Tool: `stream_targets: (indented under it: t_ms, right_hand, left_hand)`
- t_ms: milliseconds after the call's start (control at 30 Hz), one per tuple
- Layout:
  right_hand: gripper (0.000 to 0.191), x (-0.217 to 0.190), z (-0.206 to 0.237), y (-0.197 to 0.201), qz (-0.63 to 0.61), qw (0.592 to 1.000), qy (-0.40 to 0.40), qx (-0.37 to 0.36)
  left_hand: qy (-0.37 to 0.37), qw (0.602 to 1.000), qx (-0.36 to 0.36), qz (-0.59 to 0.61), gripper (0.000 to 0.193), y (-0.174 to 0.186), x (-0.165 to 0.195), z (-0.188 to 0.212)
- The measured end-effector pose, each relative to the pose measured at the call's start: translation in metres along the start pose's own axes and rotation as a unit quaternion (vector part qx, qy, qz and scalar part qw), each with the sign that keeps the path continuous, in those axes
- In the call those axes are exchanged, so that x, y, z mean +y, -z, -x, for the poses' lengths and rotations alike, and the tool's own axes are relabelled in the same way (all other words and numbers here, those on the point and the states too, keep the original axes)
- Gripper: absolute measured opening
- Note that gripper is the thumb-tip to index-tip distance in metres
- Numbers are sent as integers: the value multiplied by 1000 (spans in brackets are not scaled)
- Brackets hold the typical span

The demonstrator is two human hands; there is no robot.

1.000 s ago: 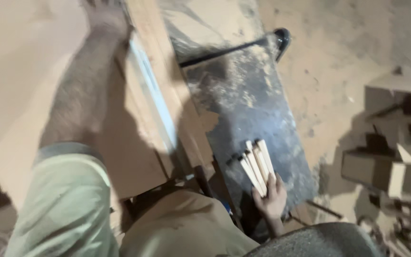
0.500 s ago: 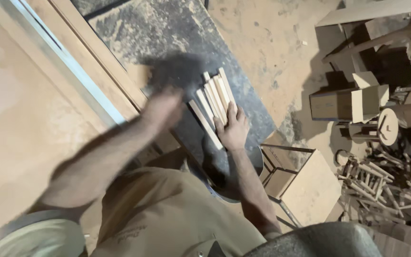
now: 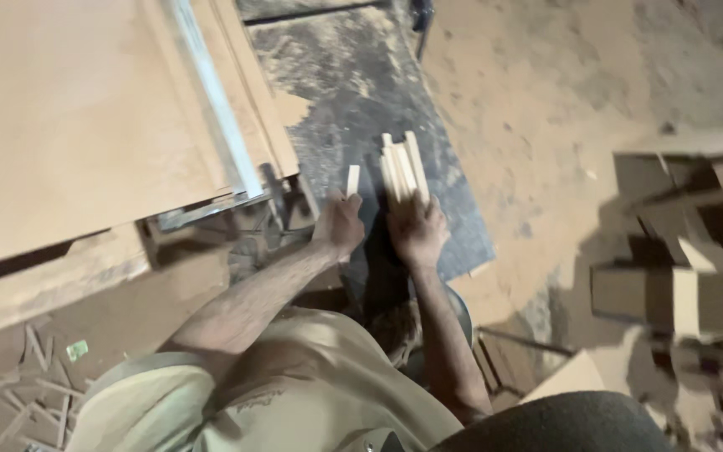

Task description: The person cuts narrow wooden strips into shorter pieces on a table saw, pushing each strip through the blade and stacking the cut pieces on the side table. They gather the finished pieces, briefly sort them into a bucket, then return to cutting more strips.

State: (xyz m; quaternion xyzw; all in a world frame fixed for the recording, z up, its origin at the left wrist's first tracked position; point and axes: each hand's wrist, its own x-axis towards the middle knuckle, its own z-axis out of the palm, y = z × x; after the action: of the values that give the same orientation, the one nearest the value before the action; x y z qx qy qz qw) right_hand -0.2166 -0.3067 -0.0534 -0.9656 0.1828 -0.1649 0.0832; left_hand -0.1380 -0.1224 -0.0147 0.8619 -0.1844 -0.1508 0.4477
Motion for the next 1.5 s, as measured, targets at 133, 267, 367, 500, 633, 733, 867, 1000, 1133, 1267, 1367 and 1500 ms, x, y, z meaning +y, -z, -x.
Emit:
stream_targets:
  t_ms: [133, 267, 367, 500, 633, 733, 867, 1000, 1133, 1267, 1367, 1500]
  right_hand:
    - [78, 3, 1, -4, 1, 999, 36, 19]
    - [77, 4, 1, -6, 7, 998, 46, 35]
    - [77, 3, -1, -6, -2, 997, 63, 36]
    - [79, 0, -3, -6, 23, 999, 46, 18]
    - [76, -3, -5, -7, 17, 998, 56, 21]
    - [79, -2, -6, -9, 19, 999, 44, 7]
    - [82, 1, -10, -13, 34, 998, 56, -5]
    - [80, 5, -10, -16, 7, 997, 82, 10]
    - [81, 9, -9, -16, -16, 992, 121, 34]
    - [83, 5, -9, -17, -18, 993, 111, 36]
    - [81, -2, -11, -17, 18, 995, 86, 39]
    - [79, -7, -15, -13, 0, 995, 94, 26]
  left_hand:
    - [47, 993, 100, 48, 40, 63, -16, 35]
    - [32, 955, 291, -49, 35, 138, -67, 14]
    - [69, 961, 252, -92, 25, 147, -104, -26]
    - [19, 971, 177, -157, 23, 140, -134, -50]
    - [52, 964, 87, -247, 48, 144, -139, -45]
    - [34, 950, 53, -307, 65, 151, -132, -42]
    - [64, 941, 1, -332, 74, 158, -132, -56]
    - [79, 934, -26, -347, 78, 173, -150, -93]
    - [71, 926, -13, -372, 79, 195, -170, -137]
    - [82, 937, -12, -339, 80, 218, -185, -172]
    - [73, 941, -5, -331, 82, 232, -195, -192]
    - [48, 942, 16, -333, 84, 253, -209, -223]
